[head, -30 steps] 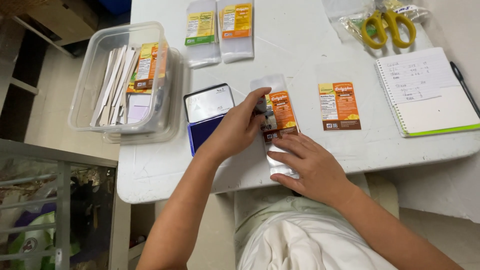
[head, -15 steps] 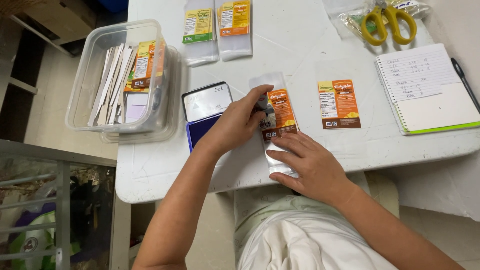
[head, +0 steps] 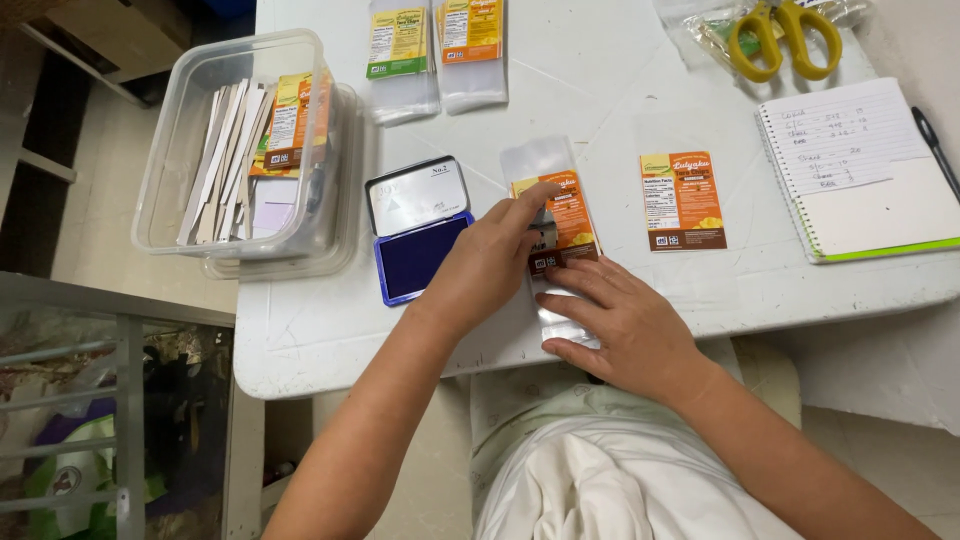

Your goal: The person stamps orange labels on clear plastic bags using a blue ink pad and a rubber stamp. They repeatedly dip the stamp into the ink pad and press it onto the labels, then place the stamped bags into a plastic container.

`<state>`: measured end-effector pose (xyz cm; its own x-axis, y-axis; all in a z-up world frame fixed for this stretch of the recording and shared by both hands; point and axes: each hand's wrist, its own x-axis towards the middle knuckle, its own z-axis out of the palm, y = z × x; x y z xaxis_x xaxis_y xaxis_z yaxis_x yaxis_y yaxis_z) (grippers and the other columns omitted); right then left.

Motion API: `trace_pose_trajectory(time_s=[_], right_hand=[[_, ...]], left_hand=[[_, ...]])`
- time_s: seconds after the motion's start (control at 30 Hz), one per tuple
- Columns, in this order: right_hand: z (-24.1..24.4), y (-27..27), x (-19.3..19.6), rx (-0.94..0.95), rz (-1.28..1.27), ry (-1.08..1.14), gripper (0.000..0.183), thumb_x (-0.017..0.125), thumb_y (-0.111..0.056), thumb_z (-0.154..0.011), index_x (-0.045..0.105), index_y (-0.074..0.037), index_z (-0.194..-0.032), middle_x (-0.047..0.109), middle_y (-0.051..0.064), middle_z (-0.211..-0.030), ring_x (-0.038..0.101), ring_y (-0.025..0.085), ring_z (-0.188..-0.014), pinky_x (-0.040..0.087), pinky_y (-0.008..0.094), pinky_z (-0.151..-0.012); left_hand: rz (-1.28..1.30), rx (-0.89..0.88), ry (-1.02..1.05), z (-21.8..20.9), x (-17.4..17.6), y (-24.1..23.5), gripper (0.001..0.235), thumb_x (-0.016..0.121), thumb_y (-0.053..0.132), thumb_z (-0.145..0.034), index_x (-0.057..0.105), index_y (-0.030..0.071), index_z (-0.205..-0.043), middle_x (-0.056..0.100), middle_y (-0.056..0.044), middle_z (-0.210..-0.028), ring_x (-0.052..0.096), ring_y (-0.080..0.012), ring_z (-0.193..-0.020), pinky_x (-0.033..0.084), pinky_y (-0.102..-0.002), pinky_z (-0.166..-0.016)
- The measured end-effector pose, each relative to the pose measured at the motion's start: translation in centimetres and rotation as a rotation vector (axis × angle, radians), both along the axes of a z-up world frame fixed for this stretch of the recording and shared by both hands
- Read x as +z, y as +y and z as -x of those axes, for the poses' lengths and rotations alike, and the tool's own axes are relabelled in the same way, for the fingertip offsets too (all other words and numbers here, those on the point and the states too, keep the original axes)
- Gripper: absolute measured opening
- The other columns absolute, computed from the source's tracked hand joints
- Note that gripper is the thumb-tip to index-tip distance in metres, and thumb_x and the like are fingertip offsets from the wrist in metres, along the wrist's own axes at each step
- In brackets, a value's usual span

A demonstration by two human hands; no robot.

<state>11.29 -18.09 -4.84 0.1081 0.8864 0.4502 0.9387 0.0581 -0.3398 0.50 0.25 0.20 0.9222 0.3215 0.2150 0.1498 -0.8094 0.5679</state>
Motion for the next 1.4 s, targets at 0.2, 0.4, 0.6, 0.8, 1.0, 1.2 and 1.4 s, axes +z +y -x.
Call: trace_pose_trajectory(time_s=[0.2,0.4,0.6,0.8,1.0,1.2,1.4], right_hand=[[0.2,0.2,0.6,0.006,-0.049,-0.001,0.042,0.067,-0.055,-0.092,0.070,-0.026,-0.122,0.066,0.002,-0.130,0.059,0.027,-0.131,0.041,0.047,-0.115],[0.1,0.1,0.7,0.009,-0.044,0.018,0.043,0.069,-0.055,-0.091,0.071,-0.026,-0.122,0.067,0.003,-0.130,0.060,0.028,-0.130,0.042,0.047,-0.114],[0.0,-0.1,0.7,-0.002,0.005,0.049,0.043,0.070,-0.055,-0.089,0.071,-0.026,-0.122,0.067,0.003,-0.131,0.060,0.028,-0.130,0.042,0.048,-0.114],[-0.5,-0.2,0.1,0.016,0.043,0.110,0.043,0.074,-0.052,-0.088,0.074,-0.026,-0.122,0.068,0.006,-0.133,0.061,0.032,-0.130,0.041,0.050,-0.114],[-0.4,-0.5,0.3,0.025,0.035,0.052,0.043,0.075,-0.051,-0.088,0.074,-0.024,-0.121,0.069,0.008,-0.131,0.062,0.034,-0.127,0.042,0.053,-0.113],[-0.3,-1.1,1.3,0.051,0.012,-0.026,0.040,0.072,-0.048,-0.091,0.073,-0.022,-0.121,0.070,0.005,-0.129,0.064,0.029,-0.125,0.046,0.047,-0.110],[-0.8,-1.3,2.8,0.076,-0.045,0.151,0.019,0.064,-0.014,-0.095,0.076,-0.013,-0.110,0.077,0.005,-0.114,0.072,0.028,-0.110,0.057,0.041,-0.096]], left_hand=[[-0.342,0.037,-0.124,0.7,-3.0,-0.8,0.055,0.057,0.010,-0.104,0.039,0.023,-0.154,0.064,-0.010,-0.107,0.074,-0.0327,-0.086,0.065,-0.040,-0.074],[-0.333,0.019,-0.142,0.6,-2.4,-0.8,0.057,0.058,0.007,-0.103,0.038,0.021,-0.154,0.063,-0.011,-0.104,0.074,-0.0347,-0.084,0.065,-0.042,-0.073],[-0.107,0.023,-0.183,0.2,-2.0,0.3,0.060,0.063,0.004,-0.099,0.045,0.025,-0.153,0.068,-0.012,-0.112,0.074,-0.0345,-0.099,0.063,-0.043,-0.085],[0.413,0.129,-0.440,2.9,-0.3,4.5,0.054,0.057,-0.002,-0.103,0.042,0.010,-0.153,0.065,-0.026,-0.124,0.068,-0.0406,-0.114,0.057,-0.050,-0.100],[0.212,0.336,-0.336,7.8,1.3,5.6,0.055,0.058,-0.006,-0.101,0.043,0.008,-0.152,0.067,-0.024,-0.120,0.071,-0.0386,-0.110,0.059,-0.048,-0.096],[-0.123,0.407,-0.233,9.9,1.5,4.4,0.057,0.064,-0.009,-0.096,0.049,0.006,-0.149,0.068,-0.022,-0.119,0.070,-0.0390,-0.111,0.059,-0.048,-0.095],[-0.338,0.492,-0.170,10.0,-2.3,4.4,0.061,0.067,0.000,-0.097,0.047,0.017,-0.152,0.069,-0.012,-0.114,0.073,-0.0301,-0.103,0.062,-0.043,-0.089]])
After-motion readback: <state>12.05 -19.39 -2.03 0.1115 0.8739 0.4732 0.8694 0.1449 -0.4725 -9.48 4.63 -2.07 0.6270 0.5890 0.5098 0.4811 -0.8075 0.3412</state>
